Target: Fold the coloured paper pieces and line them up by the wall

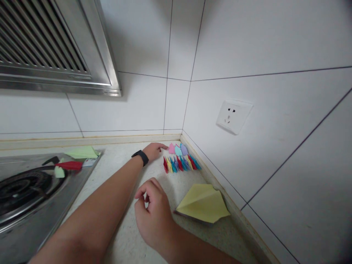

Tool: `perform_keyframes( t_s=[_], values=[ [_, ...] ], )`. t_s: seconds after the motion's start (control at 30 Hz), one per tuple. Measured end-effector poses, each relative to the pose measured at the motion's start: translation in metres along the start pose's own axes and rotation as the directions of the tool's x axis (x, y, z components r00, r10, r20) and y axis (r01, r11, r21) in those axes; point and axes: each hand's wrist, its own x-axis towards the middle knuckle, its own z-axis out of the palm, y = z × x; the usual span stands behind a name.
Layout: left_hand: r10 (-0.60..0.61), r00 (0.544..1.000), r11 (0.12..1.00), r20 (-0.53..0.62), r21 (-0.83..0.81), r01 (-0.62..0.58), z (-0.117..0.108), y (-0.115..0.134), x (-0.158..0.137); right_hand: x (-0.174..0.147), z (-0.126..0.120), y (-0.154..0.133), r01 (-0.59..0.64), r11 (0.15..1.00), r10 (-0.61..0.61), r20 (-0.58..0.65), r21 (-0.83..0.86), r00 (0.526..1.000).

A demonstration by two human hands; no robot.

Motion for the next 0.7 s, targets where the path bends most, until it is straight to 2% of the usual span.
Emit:
perform_keyframes(
  t_s=[0.13, 0.27, 0.4, 0.57, 0.7],
  values=[
    [-0.012, 0.996, 0.997, -0.09, 0.08, 0.019, -0.026, 0.017, -0.012, 0.0, -0.002, 0.0, 0.06, 0.998, -0.061, 0.028, 0.02, 0.998],
    [0.006, 0.993, 0.987, -0.114, 0.159, 0.012, -0.051, 0.039, -0.042, 0.003, -0.003, 0.004, 0.088, 0.996, -0.089, 0.024, 0.032, 0.996],
    [0.017, 1.0, 0.95, 0.011, 0.312, -0.019, -0.069, 0.053, -0.091, 0.005, -0.003, 0.007, 0.114, 0.993, -0.115, 0.046, 0.008, 0.992],
    [-0.071, 0.995, 0.903, 0.077, 0.428, 0.031, -0.098, 0.048, -0.153, 0.007, -0.004, 0.009, 0.142, 0.99, -0.141, 0.084, -0.001, 0.986],
    [-0.191, 0.981, 0.832, 0.027, 0.535, 0.147, -0.141, 0.028, -0.19, 0.009, -0.004, 0.011, 0.152, 0.988, -0.151, 0.091, -0.004, 0.984]
  ],
)
